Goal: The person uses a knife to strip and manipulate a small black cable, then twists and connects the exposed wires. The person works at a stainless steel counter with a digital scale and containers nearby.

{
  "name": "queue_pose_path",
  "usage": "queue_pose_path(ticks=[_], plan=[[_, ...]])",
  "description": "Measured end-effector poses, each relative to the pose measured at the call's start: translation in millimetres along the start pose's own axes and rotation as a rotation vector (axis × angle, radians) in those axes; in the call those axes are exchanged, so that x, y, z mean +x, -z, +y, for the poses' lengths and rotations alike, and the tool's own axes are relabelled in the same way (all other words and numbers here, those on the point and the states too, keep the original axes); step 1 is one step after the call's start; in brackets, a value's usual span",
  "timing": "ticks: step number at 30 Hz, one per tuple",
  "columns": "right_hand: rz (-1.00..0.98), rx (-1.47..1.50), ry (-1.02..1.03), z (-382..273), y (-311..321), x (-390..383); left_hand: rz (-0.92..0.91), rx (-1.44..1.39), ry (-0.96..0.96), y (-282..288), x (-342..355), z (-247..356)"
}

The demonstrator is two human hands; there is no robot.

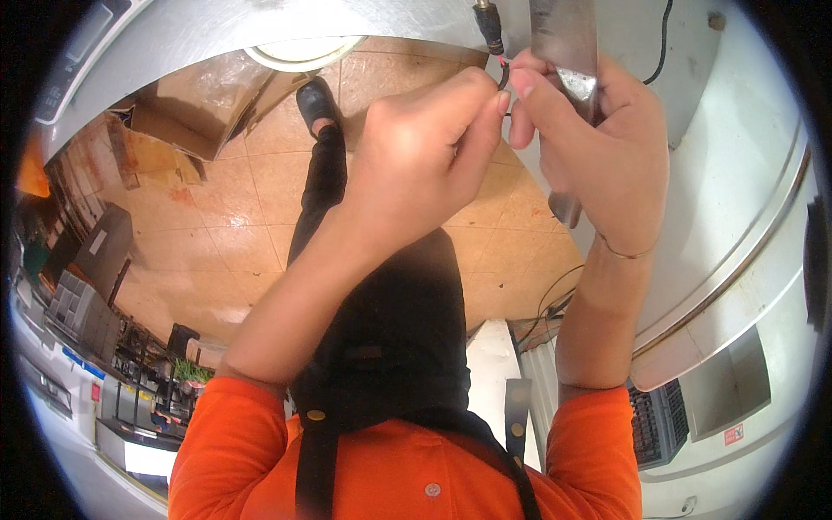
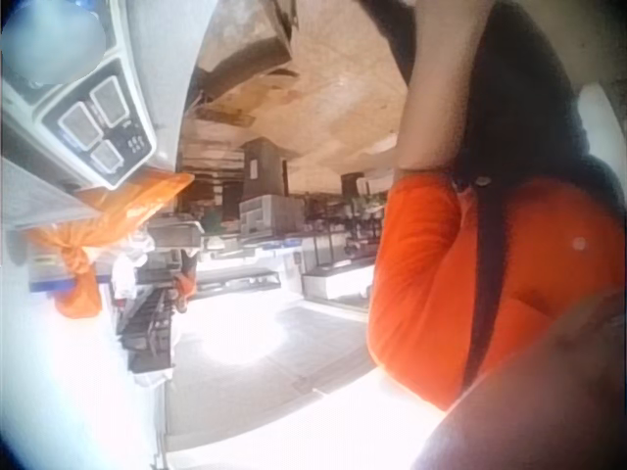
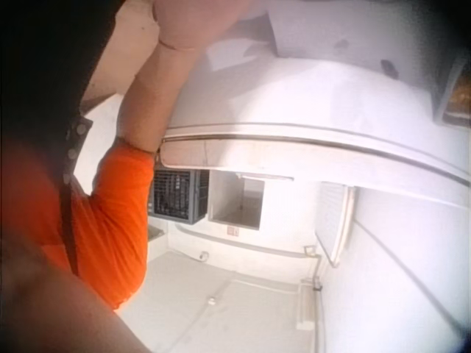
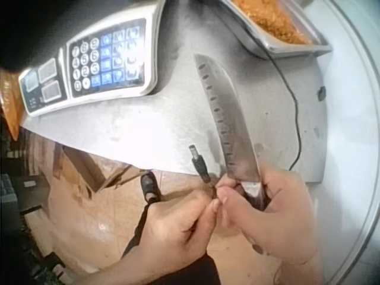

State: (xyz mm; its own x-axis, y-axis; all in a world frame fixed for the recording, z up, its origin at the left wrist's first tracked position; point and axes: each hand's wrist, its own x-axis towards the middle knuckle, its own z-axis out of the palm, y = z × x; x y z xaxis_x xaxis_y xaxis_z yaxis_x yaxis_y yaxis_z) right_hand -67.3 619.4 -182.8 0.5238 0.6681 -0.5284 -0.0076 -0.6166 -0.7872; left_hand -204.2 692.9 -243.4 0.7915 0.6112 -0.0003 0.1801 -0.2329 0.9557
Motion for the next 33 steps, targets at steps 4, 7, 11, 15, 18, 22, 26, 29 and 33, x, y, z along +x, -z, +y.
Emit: queue_pose_path(ticks=[4,7,11,15,18,22,26,29,33], plan=[[0.004,-0.044,0.052,2,0,0,-0.017,-0.011,-0.031,2,1,4],[-0.002,-0.081,0.073,1,1,-1,-0.045,0.058,-0.043,5,3,5],[-0.046,0.000,-0.015,-5,3,-2,-0.069,0.055,-0.059,8,0,1],[-0.074,-0.033,-0.067,-12,4,-3,-0.101,0.068,-0.128,11,1,-1],[-0.092,-0.071,-0.052,-12,4,-2,-0.103,0.090,-0.169,10,1,-4],[-0.080,-0.086,-0.170,-20,0,-2,-0.070,0.092,-0.167,8,-1,-9],[-0.122,0.158,-0.172,-14,-4,-3,-0.023,0.105,-0.197,3,-4,-12],[-0.161,0.360,-0.224,-12,-3,-2,-0.056,0.040,-0.171,8,-6,-11],[-0.266,0.549,-0.294,-2,5,4,-0.082,-0.112,-0.069,6,-8,-14]])
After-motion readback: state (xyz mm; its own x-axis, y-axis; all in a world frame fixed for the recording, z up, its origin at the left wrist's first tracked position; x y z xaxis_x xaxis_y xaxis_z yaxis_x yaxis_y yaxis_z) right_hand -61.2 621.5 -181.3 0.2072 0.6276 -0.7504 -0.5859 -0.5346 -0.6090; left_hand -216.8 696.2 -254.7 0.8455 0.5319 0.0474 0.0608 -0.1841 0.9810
